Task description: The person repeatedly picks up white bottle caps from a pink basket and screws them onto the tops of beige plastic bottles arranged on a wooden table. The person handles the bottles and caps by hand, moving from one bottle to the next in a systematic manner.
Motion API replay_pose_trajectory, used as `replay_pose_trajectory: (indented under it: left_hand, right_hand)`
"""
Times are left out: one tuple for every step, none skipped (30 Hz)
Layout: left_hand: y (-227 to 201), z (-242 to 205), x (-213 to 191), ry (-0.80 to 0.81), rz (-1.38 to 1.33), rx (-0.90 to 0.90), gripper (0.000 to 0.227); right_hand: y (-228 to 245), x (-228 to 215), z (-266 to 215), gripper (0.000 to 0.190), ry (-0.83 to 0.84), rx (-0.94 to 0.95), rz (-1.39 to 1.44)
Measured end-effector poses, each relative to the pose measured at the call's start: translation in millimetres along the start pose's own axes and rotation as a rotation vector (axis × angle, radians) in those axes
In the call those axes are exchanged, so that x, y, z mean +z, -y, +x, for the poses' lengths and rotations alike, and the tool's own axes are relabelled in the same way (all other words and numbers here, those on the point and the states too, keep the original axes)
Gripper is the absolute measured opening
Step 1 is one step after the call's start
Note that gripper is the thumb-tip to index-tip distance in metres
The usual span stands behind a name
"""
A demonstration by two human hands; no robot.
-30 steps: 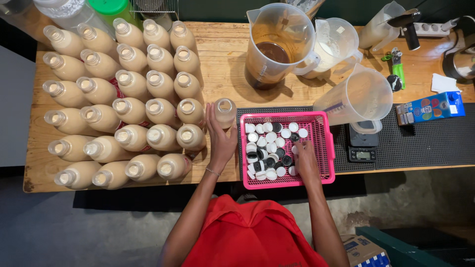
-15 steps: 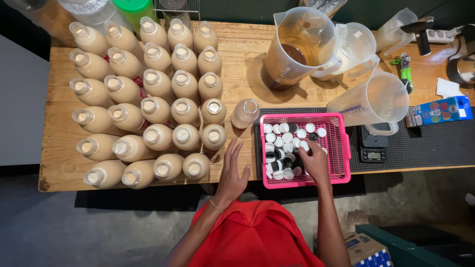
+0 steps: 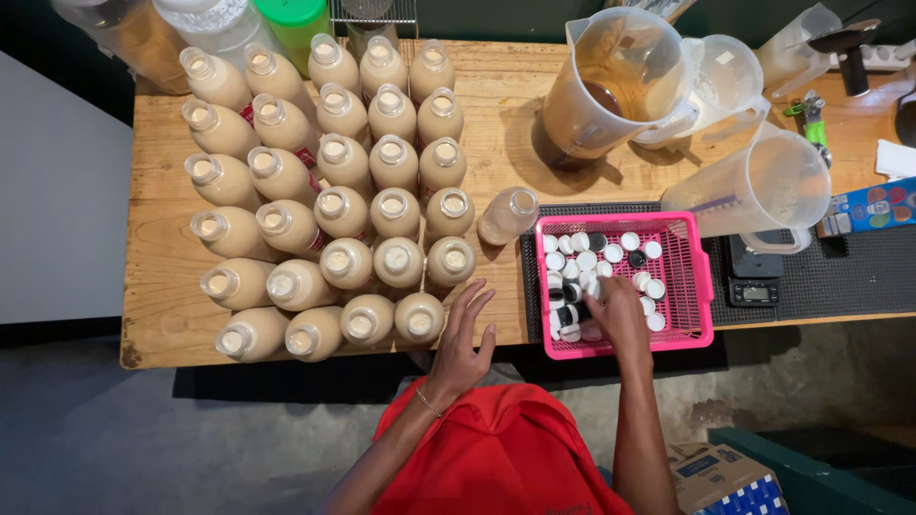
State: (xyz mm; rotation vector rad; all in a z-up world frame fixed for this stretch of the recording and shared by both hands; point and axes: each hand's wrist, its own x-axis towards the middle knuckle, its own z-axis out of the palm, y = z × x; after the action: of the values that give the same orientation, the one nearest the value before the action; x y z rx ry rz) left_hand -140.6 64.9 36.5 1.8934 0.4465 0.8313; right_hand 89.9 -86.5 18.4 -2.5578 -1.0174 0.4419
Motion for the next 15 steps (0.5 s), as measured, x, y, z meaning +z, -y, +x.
replay_pose_trajectory:
  left_hand:
    - [-3,0,-3,0.004,0.003,-0.007,0.048]
    - [-5,2,-4,-0.024,-0.004,0.015,0.046]
    - [-8,5,-4,-0.052,-0.011,0.036,0.045]
    - [-11,6,-5,-0.055,-0.014,0.034,0.045]
    - [-15,7,-7,-0.092,-0.007,0.048,0.044]
    - [-19,10,-8,-0.136,0.004,0.062,0.042]
    - [-21,13,-4,-0.144,0.006,0.061,0.042]
    - [-22,16,-4,-0.205,0.021,0.075,0.042]
    - [-24,18,-3,-0.266,0.036,0.09,0.042]
    - [-22,23,-1,-0.279,0.044,0.087,0.042]
    - [-20,28,2,-0.342,0.091,0.07,0.045]
    - [-18,31,6,-0.397,0.13,0.05,0.05]
    - [-19,35,9,-0.403,0.13,0.044,0.05]
    - [-19,39,10,-0.43,0.157,0.02,0.055]
    - [-20,44,11,-0.457,0.185,-0.005,0.062]
  right_hand:
    - [9,1,-6,0.04,0.006,0.004,0.004]
    - [16,-2,-7,0.04,0.028,0.13,0.345]
    - [23,-4,-9,0.042,0.051,0.257,0.689]
    - [24,-3,-8,0.042,0.052,0.258,0.684]
    - [25,-2,-7,0.043,0.047,0.243,0.566]
    - [27,-1,-4,0.044,0.043,0.22,0.449]
    - [37,-10,-6,0.044,0.047,0.213,0.445]
    - [49,-17,-7,0.042,-0.001,0.168,0.342]
    - [61,-24,-9,0.041,-0.05,0.121,0.239]
    - [70,-25,-5,0.041,-0.042,0.107,0.237]
    - [79,-26,0,0.042,-0.042,0.106,0.355]
    - [87,-27,0,0.044,-0.044,0.115,0.47]
    - [99,-30,1,0.044,-0.038,0.113,0.465]
    - [112,-32,2,0.042,-0.029,0.052,0.508]
    - [126,-34,4,0.04,-0.019,-0.01,0.551]
